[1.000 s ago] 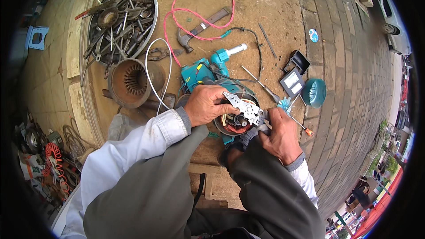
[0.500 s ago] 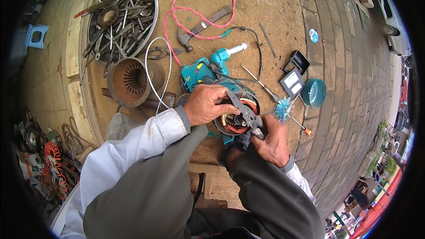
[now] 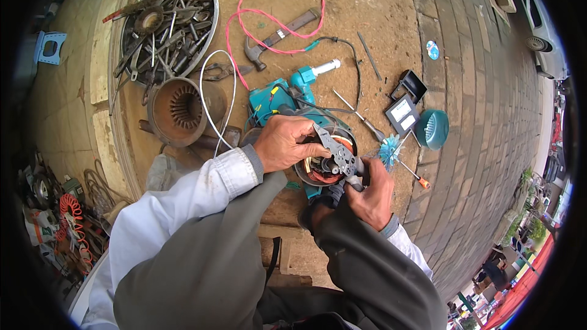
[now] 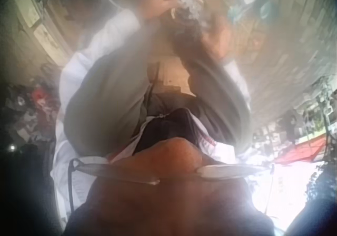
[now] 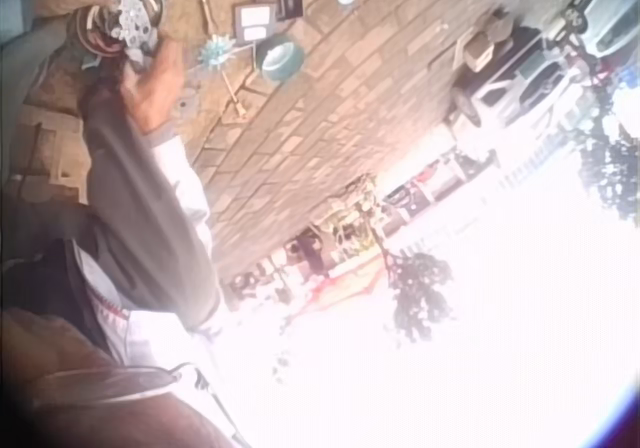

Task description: The person sits on the ground and uses pliers to strip and twist wires on a small motor or generator component. They repeatedly cut, strip, and connect wires while handling the component with both hands.

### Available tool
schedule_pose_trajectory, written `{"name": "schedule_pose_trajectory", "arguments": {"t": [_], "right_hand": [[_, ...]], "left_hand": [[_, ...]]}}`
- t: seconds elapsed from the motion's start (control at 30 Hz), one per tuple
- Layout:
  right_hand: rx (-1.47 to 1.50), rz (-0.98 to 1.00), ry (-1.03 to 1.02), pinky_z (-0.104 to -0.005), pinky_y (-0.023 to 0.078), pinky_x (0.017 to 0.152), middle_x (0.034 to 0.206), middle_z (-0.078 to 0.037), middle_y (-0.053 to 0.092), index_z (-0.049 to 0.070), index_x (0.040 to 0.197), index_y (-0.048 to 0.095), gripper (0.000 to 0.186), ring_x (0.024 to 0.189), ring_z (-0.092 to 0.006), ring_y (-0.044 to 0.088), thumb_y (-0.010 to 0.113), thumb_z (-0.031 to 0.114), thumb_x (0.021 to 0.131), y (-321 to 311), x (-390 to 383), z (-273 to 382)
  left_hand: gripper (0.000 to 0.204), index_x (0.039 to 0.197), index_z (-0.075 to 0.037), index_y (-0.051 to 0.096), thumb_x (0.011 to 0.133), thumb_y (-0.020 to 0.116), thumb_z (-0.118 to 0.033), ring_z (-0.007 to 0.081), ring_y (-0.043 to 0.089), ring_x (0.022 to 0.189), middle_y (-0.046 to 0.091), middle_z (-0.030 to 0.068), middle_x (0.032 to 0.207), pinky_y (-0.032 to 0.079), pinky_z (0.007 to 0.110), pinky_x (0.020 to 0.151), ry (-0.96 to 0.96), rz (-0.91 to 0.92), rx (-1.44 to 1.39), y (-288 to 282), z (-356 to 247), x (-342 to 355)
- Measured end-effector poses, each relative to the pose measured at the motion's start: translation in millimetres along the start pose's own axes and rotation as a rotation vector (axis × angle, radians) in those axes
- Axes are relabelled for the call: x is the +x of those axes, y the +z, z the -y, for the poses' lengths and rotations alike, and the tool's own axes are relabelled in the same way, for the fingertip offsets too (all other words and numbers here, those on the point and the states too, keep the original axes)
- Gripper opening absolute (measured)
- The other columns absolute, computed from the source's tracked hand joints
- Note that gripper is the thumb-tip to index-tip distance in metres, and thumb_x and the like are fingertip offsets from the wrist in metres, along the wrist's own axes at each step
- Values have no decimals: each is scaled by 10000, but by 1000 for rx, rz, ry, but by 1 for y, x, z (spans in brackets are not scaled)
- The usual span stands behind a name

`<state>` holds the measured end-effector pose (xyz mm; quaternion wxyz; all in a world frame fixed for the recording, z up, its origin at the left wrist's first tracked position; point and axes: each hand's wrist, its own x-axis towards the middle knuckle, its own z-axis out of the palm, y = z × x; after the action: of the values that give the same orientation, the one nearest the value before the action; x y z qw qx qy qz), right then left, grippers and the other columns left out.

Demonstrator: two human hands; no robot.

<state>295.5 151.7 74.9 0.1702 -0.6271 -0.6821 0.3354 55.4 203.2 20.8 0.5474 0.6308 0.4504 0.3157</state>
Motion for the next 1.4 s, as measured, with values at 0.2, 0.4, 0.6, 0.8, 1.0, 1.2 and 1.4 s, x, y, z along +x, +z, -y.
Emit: {"name": "schedule_pose_trajectory", "arguments": {"t": [0.2, 0.4, 0.6, 0.8, 1.0, 1.2, 1.4], "right_hand": [[-30, -38, -40, -415, 495, 667, 820, -187, 584, -23, 986, 596, 368, 740, -378, 611, 718, 41, 645, 2, 1, -4], [9, -101, -44, -408, 485, 649, 793, -172, 555, -21, 987, 580, 357, 706, -346, 596, 707, 36, 658, 9, -3, -2], [721, -612, 270, -245, 365, 573, 786, 0, 512, 10, 1022, 546, 186, 658, -78, 454, 567, 13, 838, -1, 25, -5], [291, -450, 382, -266, 378, 605, 777, -15, 502, -3, 988, 554, 181, 687, -93, 435, 589, 91, 837, -8, 26, -11], [-11, -338, 540, -398, 473, 717, 816, -161, 600, -44, 963, 559, 304, 745, -270, 582, 666, 163, 768, 9, -6, -98], [-211, -213, 637, -489, 481, 835, 950, -273, 643, -70, 992, 578, 391, 906, -445, 627, 718, 187, 733, 26, -23, -140], [-335, -166, 608, -500, 465, 875, 1028, -281, 600, -66, 1095, 552, 512, 975, -450, 585, 753, 214, 717, 33, -39, -165]], "left_hand": [[255, 887, 4, 686, 790, 838, -176, 155, 676, 711, 694, 106, 805, 514, 303, 621, 36, -28, 5, 0, -3, -1], [287, 869, -7, 681, 776, 845, -224, 189, 651, 670, 670, 105, 762, 496, 321, 592, 49, -100, -97, 8, 1, -2], [330, 749, -9, 594, 767, 862, -202, 109, 485, 551, 557, 29, 635, 378, 317, 502, 145, -123, 143, 4, 5, -6], [370, 907, -56, 611, 719, 894, -202, 39, 330, 558, 411, -60, 623, 277, 246, 501, -71, -24, -135, -5, -5, -9], [422, 1039, -47, 615, 719, 872, -141, 21, 334, 590, 414, -66, 701, 291, 200, 527, -112, -76, -152, -8, -5, -12], [139, 910, -23, 690, 810, 785, -33, 33, 482, 606, 639, 14, 830, 382, 209, 537, -49, -97, -118, -17, -3, -18], [70, 926, 4, 698, 879, 728, -37, 59, 575, 719, 693, 36, 865, 468, 228, 619, -143, -178, -180, -18, -2, -22]]}}
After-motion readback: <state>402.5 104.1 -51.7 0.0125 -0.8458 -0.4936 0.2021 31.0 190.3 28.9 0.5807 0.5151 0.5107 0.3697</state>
